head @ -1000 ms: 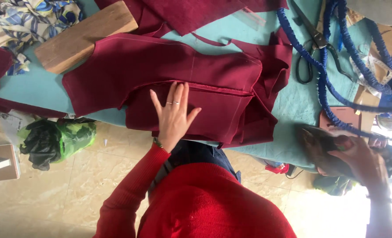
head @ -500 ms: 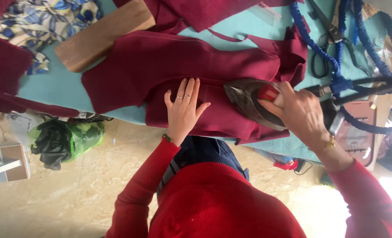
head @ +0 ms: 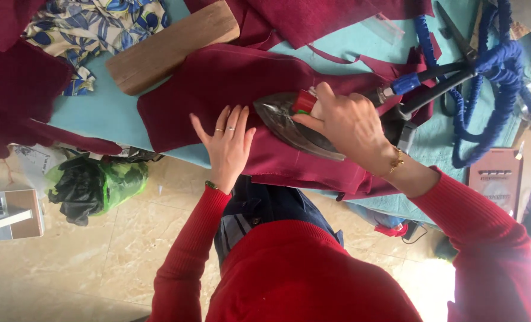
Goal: Ironing and pressing seams of maroon fabric pieces on a work table using a steam iron and a wooden block
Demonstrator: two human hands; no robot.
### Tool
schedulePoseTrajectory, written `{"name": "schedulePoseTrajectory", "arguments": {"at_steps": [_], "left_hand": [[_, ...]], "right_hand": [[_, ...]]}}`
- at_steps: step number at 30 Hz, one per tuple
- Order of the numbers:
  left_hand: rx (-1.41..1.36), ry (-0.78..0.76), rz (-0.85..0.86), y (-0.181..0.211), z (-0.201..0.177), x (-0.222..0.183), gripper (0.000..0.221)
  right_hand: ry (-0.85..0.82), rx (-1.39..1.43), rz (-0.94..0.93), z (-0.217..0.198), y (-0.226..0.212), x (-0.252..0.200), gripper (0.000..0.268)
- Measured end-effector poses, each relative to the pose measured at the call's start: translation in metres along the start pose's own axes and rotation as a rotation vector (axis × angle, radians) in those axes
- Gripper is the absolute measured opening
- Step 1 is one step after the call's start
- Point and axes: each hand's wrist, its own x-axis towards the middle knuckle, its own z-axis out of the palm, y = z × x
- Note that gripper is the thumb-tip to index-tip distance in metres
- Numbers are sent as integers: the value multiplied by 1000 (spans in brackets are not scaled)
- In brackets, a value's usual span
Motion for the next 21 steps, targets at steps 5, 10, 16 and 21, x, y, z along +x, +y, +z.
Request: {"name": "schedulePoseTrajectory", "arguments": {"at_steps": [5,10,16,21], "left_hand": [[-48,-39,-45,-1,-2,-3,43],[-109,-38,-46,-6,5,-5,46],[-342,-102,-116,-16,10,-12,45],[-590,-135,-269,-31,14,-17,35]], "right_hand": [[-42,41,17,-12,21,-19,57],[-80,-99,101,-5,71,-90,56],[-91,-100,93,-11,59,-82,58],[3,-155,32,-3,8,-22,62]]}}
